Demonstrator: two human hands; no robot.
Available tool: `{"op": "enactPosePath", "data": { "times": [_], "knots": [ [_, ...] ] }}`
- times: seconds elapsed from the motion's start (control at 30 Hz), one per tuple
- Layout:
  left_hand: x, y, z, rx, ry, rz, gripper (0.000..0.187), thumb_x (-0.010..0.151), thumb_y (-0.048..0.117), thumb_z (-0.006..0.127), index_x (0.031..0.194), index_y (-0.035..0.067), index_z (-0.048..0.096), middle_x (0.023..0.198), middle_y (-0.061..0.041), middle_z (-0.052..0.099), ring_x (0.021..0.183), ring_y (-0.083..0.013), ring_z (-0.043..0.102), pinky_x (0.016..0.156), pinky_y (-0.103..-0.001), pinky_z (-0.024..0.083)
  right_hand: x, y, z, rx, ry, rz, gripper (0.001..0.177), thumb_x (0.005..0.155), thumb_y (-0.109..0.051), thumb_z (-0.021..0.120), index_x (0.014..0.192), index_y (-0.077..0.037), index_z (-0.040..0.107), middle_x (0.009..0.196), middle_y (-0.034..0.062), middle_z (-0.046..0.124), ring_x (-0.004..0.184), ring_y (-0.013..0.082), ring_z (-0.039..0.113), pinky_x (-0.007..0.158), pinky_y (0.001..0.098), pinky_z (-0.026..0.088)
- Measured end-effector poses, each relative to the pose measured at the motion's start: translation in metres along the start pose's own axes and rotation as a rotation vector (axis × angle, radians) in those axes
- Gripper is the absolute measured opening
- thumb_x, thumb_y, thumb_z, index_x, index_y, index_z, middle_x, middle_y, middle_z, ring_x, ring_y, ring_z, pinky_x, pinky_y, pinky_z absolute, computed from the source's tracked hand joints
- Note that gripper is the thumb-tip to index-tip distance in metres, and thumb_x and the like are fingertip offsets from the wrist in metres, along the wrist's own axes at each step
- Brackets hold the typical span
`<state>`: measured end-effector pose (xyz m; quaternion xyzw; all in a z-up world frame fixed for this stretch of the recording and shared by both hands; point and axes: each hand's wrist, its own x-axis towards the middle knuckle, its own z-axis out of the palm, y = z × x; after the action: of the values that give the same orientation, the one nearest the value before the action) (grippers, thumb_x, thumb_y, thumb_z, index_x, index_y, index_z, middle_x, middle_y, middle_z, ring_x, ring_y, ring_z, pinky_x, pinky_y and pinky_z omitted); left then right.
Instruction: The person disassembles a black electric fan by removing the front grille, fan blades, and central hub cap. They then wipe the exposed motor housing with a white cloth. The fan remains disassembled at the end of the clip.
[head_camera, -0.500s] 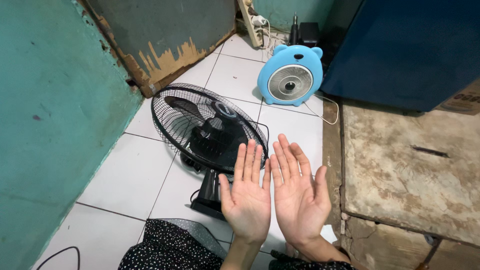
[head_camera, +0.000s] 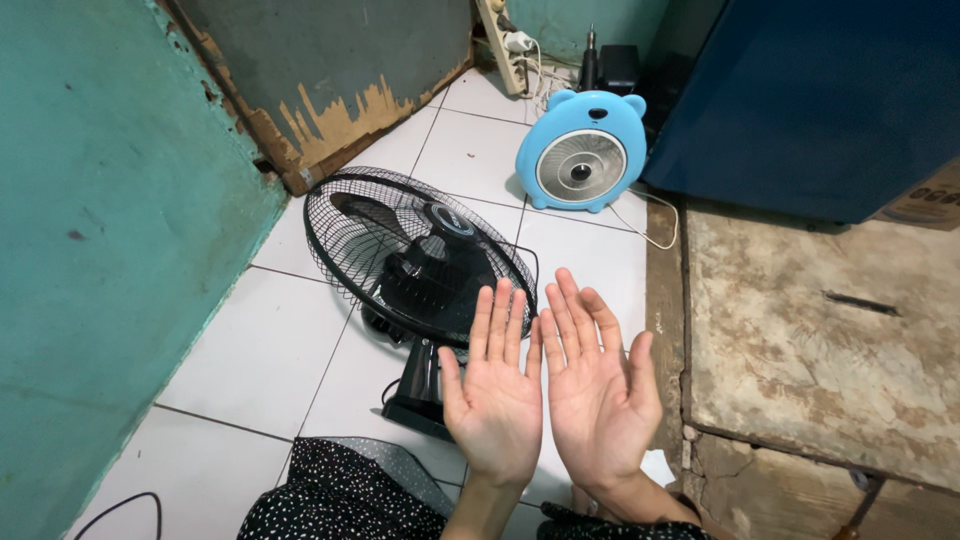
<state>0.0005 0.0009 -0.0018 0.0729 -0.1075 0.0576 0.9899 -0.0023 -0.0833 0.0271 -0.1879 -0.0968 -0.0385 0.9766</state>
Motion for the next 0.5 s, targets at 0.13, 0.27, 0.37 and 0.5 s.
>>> {"op": "enactPosePath", "data": {
  "times": [0.13,0.27,0.37,0.5],
  "knots": [
    [0.0002,-0.0004,0.0005,0.012,0.001,-0.003,0.077,0.107,0.053,0.022,0.161,-0.001,0.020,0.170,-0.018,0.023,0.158,-0.0285,0.019,0.128,-0.044,0.013,0.0002,0.0006,0.0001,0.005,0.003,0.004,0.059,0.109,-0.043,0.036,0.143,0.005,0.035,0.166,0.0304,0.023,0.157,0.0366,0.023,0.123,0.0453,0.019],
    [-0.0003,-0.0004,0.0010,0.030,0.009,-0.004,0.077,0.107,0.053,0.022,0.161,-0.001,0.020,0.170,-0.018,0.023,0.158,-0.0282,0.019,0.128,-0.044,0.013,0.0000,0.0006,0.0006,0.012,0.007,0.005,0.059,0.109,-0.043,0.035,0.143,0.005,0.035,0.166,0.0304,0.024,0.157,0.0366,0.024,0.123,0.0457,0.020],
    [0.0003,-0.0002,0.0010,0.020,0.005,-0.002,0.077,0.107,0.053,0.022,0.161,-0.001,0.021,0.170,-0.018,0.023,0.158,-0.0284,0.019,0.128,-0.044,0.012,0.0003,0.0008,0.0011,0.010,0.006,0.006,0.059,0.109,-0.043,0.035,0.143,0.005,0.035,0.166,0.0305,0.024,0.157,0.0366,0.023,0.123,0.0457,0.019],
    [0.0002,-0.0003,0.0009,0.026,0.015,-0.003,0.077,0.106,0.053,0.021,0.161,0.000,0.021,0.169,-0.018,0.024,0.158,-0.0279,0.019,0.128,-0.043,0.013,-0.0003,0.0006,0.0014,-0.014,0.008,0.001,0.059,0.108,-0.042,0.036,0.142,0.006,0.035,0.166,0.0313,0.024,0.157,0.0374,0.024,0.123,0.0457,0.020]
  ]
}}
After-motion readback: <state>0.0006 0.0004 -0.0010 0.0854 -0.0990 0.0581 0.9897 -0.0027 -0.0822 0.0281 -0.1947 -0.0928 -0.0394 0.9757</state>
